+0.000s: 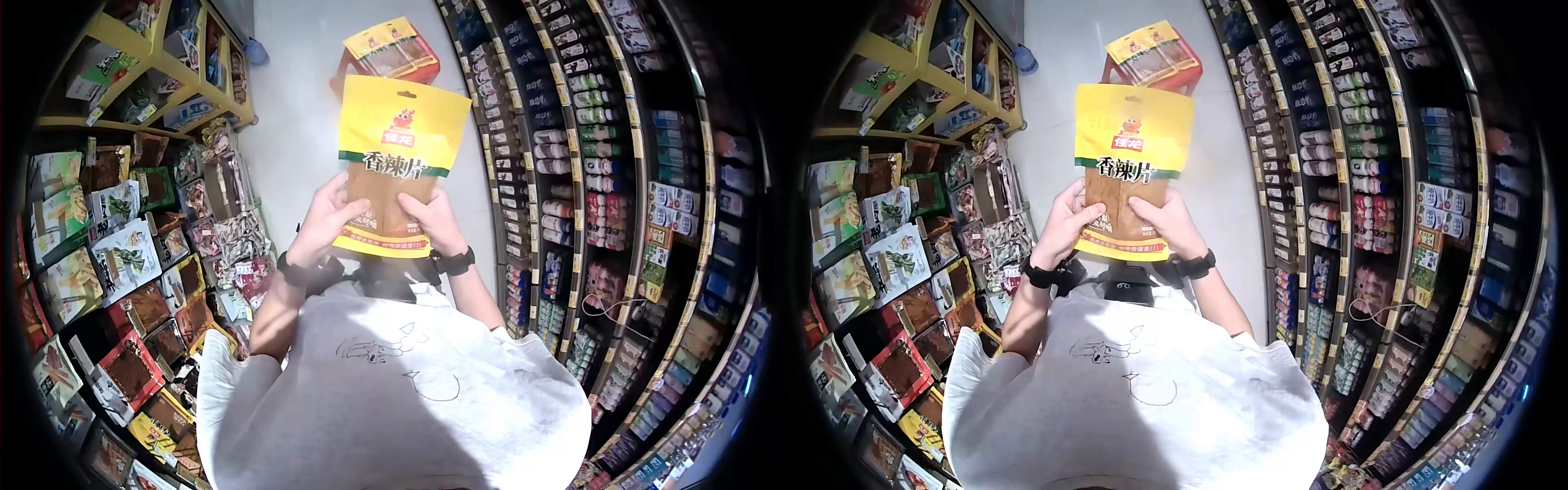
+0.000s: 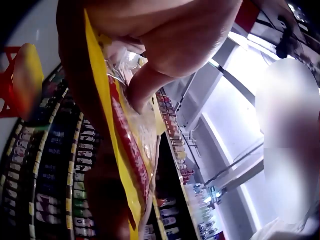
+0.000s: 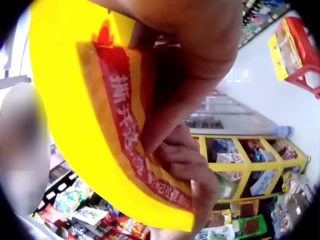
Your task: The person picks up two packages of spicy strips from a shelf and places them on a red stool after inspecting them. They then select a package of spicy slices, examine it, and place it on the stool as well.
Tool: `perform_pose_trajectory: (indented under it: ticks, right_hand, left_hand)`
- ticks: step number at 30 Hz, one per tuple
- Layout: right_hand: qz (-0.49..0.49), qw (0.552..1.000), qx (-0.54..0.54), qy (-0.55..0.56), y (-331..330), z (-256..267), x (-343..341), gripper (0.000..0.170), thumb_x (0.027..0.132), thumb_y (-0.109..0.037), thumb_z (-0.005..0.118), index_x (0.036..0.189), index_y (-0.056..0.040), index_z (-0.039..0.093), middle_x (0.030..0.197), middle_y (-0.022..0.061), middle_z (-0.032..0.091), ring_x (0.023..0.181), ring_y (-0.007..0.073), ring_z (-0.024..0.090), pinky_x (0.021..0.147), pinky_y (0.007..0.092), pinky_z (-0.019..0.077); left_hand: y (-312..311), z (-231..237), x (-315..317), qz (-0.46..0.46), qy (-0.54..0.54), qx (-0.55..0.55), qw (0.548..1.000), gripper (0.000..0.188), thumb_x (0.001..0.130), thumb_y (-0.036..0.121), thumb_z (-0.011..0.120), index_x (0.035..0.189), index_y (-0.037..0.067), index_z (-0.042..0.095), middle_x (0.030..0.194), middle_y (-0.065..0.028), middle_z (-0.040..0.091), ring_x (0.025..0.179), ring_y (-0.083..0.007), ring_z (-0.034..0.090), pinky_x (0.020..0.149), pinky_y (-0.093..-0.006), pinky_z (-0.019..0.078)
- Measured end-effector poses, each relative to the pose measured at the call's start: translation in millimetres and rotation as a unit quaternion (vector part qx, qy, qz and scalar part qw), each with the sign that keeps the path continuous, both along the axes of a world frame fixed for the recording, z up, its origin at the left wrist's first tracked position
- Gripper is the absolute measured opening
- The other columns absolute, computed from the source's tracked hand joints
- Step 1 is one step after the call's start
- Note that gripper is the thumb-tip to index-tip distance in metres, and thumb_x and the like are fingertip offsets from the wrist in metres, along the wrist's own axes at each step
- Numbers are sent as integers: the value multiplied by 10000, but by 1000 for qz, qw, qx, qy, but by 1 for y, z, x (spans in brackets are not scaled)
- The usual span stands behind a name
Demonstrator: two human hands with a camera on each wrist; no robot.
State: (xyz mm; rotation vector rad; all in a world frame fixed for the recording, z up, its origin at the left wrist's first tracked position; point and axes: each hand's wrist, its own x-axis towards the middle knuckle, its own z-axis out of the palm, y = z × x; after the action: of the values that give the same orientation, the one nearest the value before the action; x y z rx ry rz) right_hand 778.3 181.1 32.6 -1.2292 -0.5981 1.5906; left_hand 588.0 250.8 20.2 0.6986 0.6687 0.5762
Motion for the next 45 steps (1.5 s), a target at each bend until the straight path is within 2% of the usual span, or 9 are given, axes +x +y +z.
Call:
perform_pose_trajectory:
  ticks: [6,9,12,18,21,24,28,33,45]
  right_hand:
    - [-62,960,-17,274,55,-30,14,500,946,-274,545,1343,-29,365,1276,94,510,1137,180,532,926,335,472]
    - [-12,970,9,244,90,-29,23,553,971,-411,438,1365,-42,316,1285,106,494,1156,191,514,938,344,461]
    - [42,999,11,25,124,-18,28,552,990,-445,357,1369,-49,289,1278,111,488,1132,193,521,933,330,461]
    - [113,975,31,-189,160,0,38,474,1017,-377,302,1354,-44,296,1258,119,489,1081,183,538,904,309,459]
    - [82,973,65,-204,172,-7,50,445,1011,-372,334,1280,-25,411,1154,109,555,1026,172,559,876,308,465]
    - [-16,997,22,-72,183,-3,64,421,999,-356,389,1173,7,512,1047,97,608,957,152,573,854,296,466]
    - [-5,982,-50,-180,190,-15,103,366,989,-291,439,1080,37,574,975,74,637,897,115,577,804,264,461]
    - [-7,973,1,-232,209,-31,141,295,974,-234,497,1045,31,607,869,2,625,749,34,534,655,200,434]
    - [-35,988,-97,-118,303,-118,259,187,913,-183,565,965,-21,643,807,-9,624,723,61,574,644,221,466]
  left_hand:
    - [61,-3,37,-11,-142,-87,986,500,876,-17,557,1334,-16,357,1201,-127,574,1053,-165,593,888,-290,489]
    - [90,10,48,8,-152,-82,985,470,881,-30,526,1321,-27,363,1199,-141,576,1063,-188,595,913,-308,478]
    - [111,18,58,13,-156,-77,985,470,883,-28,526,1324,-25,362,1212,-131,568,1074,-178,583,925,-310,469]
    - [141,25,76,0,-146,-41,988,464,883,-8,554,1313,-27,380,1219,-101,562,1098,-161,562,949,-307,445]
    - [156,29,84,-22,-140,-32,989,449,883,-5,561,1300,-32,396,1211,-99,566,1090,-154,563,941,-303,448]
    - [168,25,92,-18,-72,9,997,427,882,9,576,1278,-35,422,1160,-98,593,1035,-144,588,899,-288,473]
    - [180,-5,102,4,36,50,998,399,884,13,579,1254,-43,441,1083,-103,625,946,-135,621,821,-265,510]
    - [210,-35,130,-24,93,114,989,361,885,3,555,1228,-63,459,1072,-100,626,930,-122,617,795,-257,517]
    - [311,-91,206,-79,154,-23,985,223,882,105,549,1066,-3,617,953,-42,661,840,-93,623,721,-244,501]
